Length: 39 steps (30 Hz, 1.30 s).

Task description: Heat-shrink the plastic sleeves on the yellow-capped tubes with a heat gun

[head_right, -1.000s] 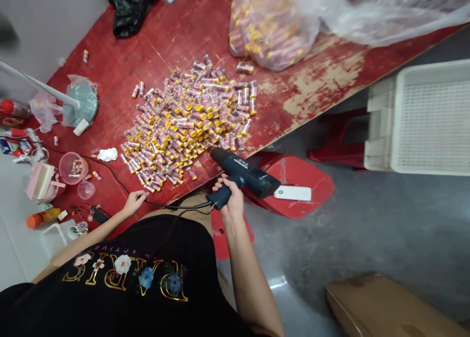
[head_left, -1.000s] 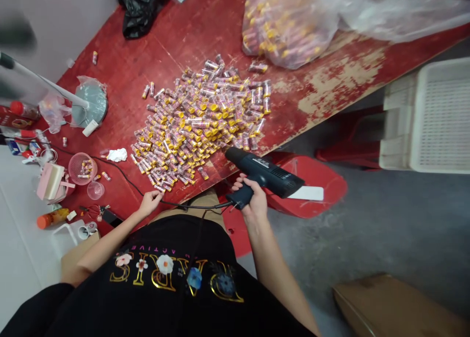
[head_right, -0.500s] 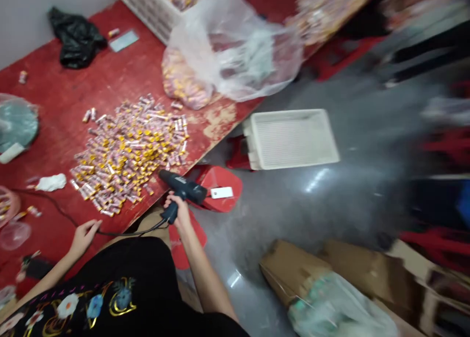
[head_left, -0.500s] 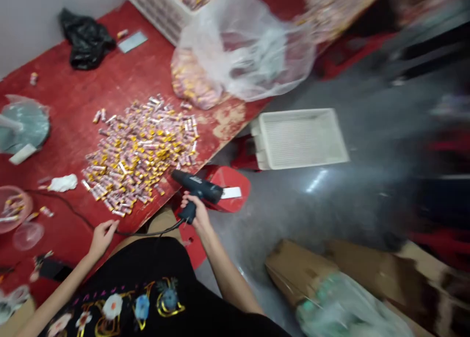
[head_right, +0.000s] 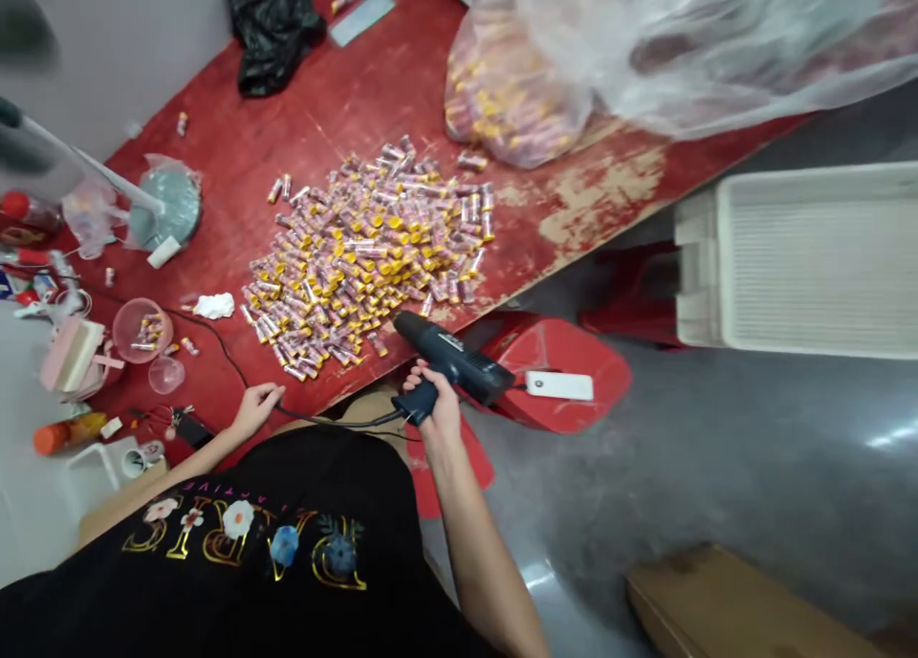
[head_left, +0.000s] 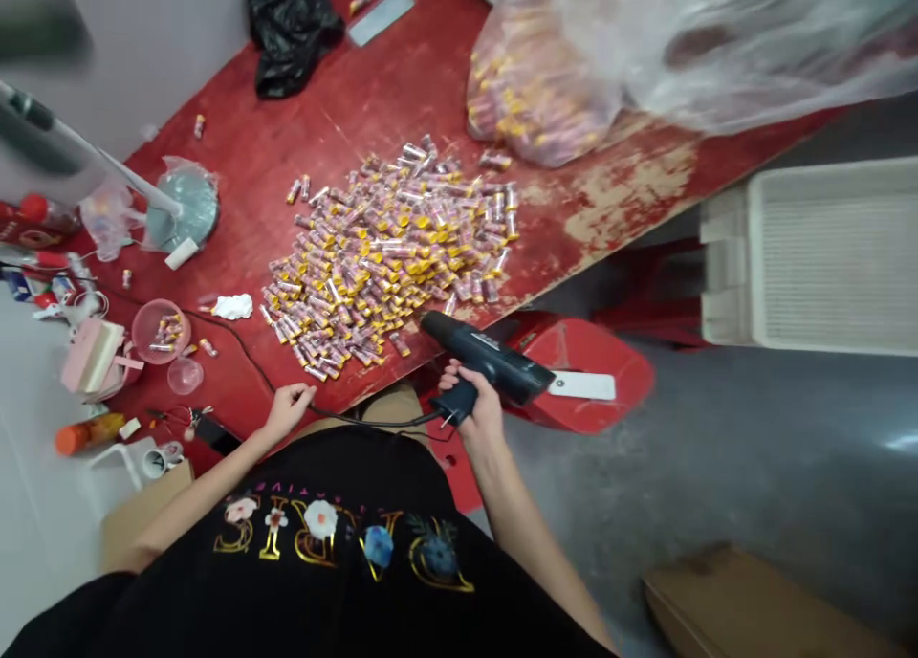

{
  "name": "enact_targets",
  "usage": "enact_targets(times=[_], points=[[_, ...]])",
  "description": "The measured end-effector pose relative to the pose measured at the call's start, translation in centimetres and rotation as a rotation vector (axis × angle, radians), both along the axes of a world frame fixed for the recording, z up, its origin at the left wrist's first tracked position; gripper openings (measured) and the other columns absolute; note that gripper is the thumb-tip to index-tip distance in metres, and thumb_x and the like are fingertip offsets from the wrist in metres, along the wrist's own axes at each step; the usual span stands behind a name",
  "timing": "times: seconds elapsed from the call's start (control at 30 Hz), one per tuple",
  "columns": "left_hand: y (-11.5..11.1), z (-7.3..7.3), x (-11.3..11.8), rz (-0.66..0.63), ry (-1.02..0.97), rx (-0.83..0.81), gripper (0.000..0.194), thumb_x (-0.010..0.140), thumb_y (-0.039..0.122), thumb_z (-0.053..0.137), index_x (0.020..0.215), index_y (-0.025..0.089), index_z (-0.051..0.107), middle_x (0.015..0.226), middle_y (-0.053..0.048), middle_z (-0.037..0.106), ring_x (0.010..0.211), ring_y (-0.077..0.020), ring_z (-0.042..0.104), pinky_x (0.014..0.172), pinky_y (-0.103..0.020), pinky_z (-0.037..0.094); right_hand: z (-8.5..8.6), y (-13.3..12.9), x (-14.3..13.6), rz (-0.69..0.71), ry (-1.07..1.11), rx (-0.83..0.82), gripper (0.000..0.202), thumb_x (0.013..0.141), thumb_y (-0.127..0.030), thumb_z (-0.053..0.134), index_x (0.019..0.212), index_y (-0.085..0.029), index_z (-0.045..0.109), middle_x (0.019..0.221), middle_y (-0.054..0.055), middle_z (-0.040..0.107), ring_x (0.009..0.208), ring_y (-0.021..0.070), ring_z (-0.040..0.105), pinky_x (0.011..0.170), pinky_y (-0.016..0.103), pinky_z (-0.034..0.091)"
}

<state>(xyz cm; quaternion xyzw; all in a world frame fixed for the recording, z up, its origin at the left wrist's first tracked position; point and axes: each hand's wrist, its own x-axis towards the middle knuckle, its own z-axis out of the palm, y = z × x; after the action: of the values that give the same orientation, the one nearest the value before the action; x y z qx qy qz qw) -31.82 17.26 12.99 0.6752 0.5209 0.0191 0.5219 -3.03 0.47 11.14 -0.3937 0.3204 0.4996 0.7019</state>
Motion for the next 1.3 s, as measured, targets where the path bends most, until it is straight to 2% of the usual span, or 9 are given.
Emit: enact_targets(times=[0.2, 0.37, 0.5, 0.63, 0.9, 1.03, 1.17, 1.3], points=[[0.3, -0.2, -0.9, -0.001, 0.009, -0.007, 0.054, 0.084, 0.066, 0.053, 0.056, 0.02, 0.049, 0.055, 0.003, 0.043, 0.057, -0.0118, 0.041, 0.061, -0.026, 0.034, 0.4, 0.7, -0.7, 0.015, -0.025, -0.049, 0.033, 0.062, -0.013, 0.074, 0.093, -0.015, 0.061, 0.075, -0.003, 0.058, 0.057, 0.0053, 0.051, 0.049, 0.015, 0.049], [0.2, 0.1, -0.9, -0.022, 0.02, -0.004, 0.054, 0.086, 0.065, 0.053, 0.057, 0.02, 0.049, 0.056, 0.003, 0.043, 0.058, -0.0118, 0.04, 0.06, -0.026, 0.034, 0.5, 0.6, -1.3, -0.049, -0.059, -0.099, 0.035, 0.059, -0.015, 0.076, 0.09, -0.016, 0.061, 0.072, -0.004, 0.058, 0.057, 0.0051, 0.051, 0.051, 0.015, 0.05], [-0.1, 0.5, -0.8, -0.049, 0.031, -0.012, 0.054, 0.086, 0.064, 0.054, 0.056, 0.02, 0.048, 0.056, 0.003, 0.044, 0.059, -0.0119, 0.042, 0.062, -0.026, 0.035, 0.4, 0.0, -2.3, 0.036, -0.011, -0.067, 0.039, 0.059, -0.018, 0.081, 0.092, -0.015, 0.061, 0.075, -0.002, 0.06, 0.057, 0.0069, 0.053, 0.047, 0.017, 0.049], [-0.2, 0.9, -0.5, -0.072, 0.031, -0.02, 0.054, 0.086, 0.064, 0.055, 0.055, 0.02, 0.045, 0.056, 0.003, 0.041, 0.059, -0.0114, 0.038, 0.062, -0.026, 0.033, 0.0, -0.1, -2.5, -0.025, -0.012, -0.071, 0.037, 0.059, -0.017, 0.079, 0.089, -0.018, 0.057, 0.073, -0.005, 0.057, 0.057, 0.0049, 0.052, 0.052, 0.015, 0.05], [-0.4, 1.2, -0.4, -0.099, 0.042, -0.045, 0.055, 0.085, 0.066, 0.055, 0.056, 0.02, 0.047, 0.056, 0.003, 0.043, 0.059, -0.0121, 0.041, 0.061, -0.027, 0.034, 0.4, -0.5, -3.5, -0.006, 0.07, -0.057, 0.032, 0.062, -0.013, 0.075, 0.09, -0.015, 0.06, 0.073, -0.002, 0.057, 0.056, 0.0049, 0.051, 0.05, 0.014, 0.049], [-0.5, 1.4, -0.5, -0.088, 0.05, -0.039, 0.055, 0.085, 0.066, 0.054, 0.056, 0.02, 0.045, 0.056, 0.003, 0.04, 0.059, -0.0117, 0.038, 0.06, -0.027, 0.033, 0.7, 0.0, -3.0, -0.02, 0.076, -0.034, 0.031, 0.063, -0.014, 0.073, 0.09, -0.016, 0.059, 0.075, -0.002, 0.057, 0.057, 0.0047, 0.05, 0.05, 0.014, 0.049], [-0.4, 1.8, -0.3, -0.098, 0.05, -0.036, 0.055, 0.086, 0.065, 0.055, 0.056, 0.02, 0.045, 0.057, 0.003, 0.039, 0.06, -0.0117, 0.037, 0.062, -0.026, 0.034, 1.0, 1.1, -1.9, -0.086, -0.022, 0.016, 0.031, 0.065, -0.014, 0.074, 0.09, -0.018, 0.056, 0.076, -0.004, 0.056, 0.057, 0.0043, 0.05, 0.052, 0.014, 0.049], [-0.2, 2.0, 0.0, -0.102, 0.047, -0.034, 0.055, 0.086, 0.066, 0.054, 0.056, 0.02, 0.046, 0.057, 0.003, 0.04, 0.059, -0.0116, 0.038, 0.061, -0.026, 0.033, 1.6, 1.6, -1.3, 0.0, -0.045, 0.047, 0.033, 0.065, -0.016, 0.075, 0.093, -0.017, 0.058, 0.078, -0.002, 0.059, 0.058, 0.0059, 0.051, 0.051, 0.016, 0.049]])
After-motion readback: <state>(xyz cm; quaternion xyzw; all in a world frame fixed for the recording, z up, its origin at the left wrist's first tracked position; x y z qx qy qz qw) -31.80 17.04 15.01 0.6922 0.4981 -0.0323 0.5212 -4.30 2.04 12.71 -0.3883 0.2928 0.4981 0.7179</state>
